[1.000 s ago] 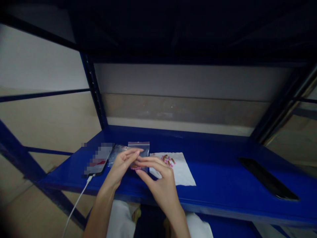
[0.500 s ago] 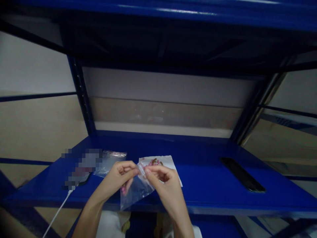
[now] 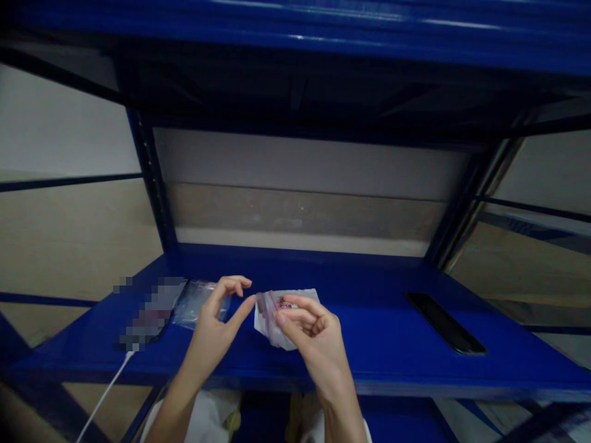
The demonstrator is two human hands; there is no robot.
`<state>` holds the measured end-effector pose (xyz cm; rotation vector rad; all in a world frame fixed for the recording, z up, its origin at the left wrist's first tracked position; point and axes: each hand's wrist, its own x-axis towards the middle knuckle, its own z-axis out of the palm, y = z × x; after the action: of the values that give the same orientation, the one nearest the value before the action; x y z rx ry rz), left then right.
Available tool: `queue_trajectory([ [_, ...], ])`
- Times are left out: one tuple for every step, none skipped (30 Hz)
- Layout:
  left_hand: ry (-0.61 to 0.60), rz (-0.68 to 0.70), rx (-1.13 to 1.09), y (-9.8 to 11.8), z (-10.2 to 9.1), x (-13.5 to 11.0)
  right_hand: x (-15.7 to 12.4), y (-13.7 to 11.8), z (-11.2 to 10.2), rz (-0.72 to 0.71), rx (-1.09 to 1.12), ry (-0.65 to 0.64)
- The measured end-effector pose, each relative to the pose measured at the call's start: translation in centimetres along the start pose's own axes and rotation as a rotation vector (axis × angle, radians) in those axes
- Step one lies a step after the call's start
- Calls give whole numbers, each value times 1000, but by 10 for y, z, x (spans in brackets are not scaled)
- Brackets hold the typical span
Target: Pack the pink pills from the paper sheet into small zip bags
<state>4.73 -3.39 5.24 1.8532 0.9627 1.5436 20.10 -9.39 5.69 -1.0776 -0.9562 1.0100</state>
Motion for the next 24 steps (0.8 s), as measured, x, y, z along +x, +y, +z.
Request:
queue_trajectory([
  [7,32,50,4,0,-2,0,-1,-1,-6,1,8],
  [-8,52,94,7,1,-4,-1,-1,-1,-13,-3,11],
  [-36,62,128,11,1,-6,-2,-2,-1,-22,-11,12],
  [-69,67,153,14,2,-8,-4,-2,0,-31,-23,8],
  [-100,71,169,16,4,-10,-5,-2,1,-42,-38,1],
  [-126,71,179,18,5,-12,-6,-1,3,-53,-54,-9],
  [-145,67,182,19,8,-14,-8,-1,4,-63,-70,-17],
  [-161,57,179,20,10,-15,-8,0,6,-73,-84,-19],
  [-172,44,171,20,12,-16,-9,0,8,-82,-94,-13],
  [-180,32,157,20,14,-17,-9,0,9,-88,-103,-3],
  [-189,22,138,20,16,-17,-9,0,11,-92,-110,9],
  [-202,14,115,20,17,-17,-9,0,11,-95,-117,18],
  [-218,9,91,20,17,-17,-9,0,12,-100,-125,23],
  [-234,4,68,20,18,-17,-9,0,12,-103,-134,26],
  [-247,-1,47,20,18,-17,-10,0,12,-105,-146,29],
  [-254,-9,31,20,18,-16,-10,0,12,-106,-160,38],
  [-254,-17,20,19,18,-16,-10,1,11,-108,-173,53],
  [-247,-24,13,19,18,-16,-11,1,11,-110,-184,74],
  [-238,-27,12,18,18,-16,-11,2,10,-115,-194,98],
  [-228,-28,18,18,18,-16,-11,2,9,-122,-200,121],
  [-221,-25,32,17,19,-16,-11,3,9,-127,-205,137],
  [-215,-19,54,17,19,-16,-11,3,8,-131,-206,146],
  [-210,-12,80,17,20,-16,-11,4,8,-133,-205,146],
  [-200,-6,107,18,20,-16,-11,4,8,-131,-202,138],
])
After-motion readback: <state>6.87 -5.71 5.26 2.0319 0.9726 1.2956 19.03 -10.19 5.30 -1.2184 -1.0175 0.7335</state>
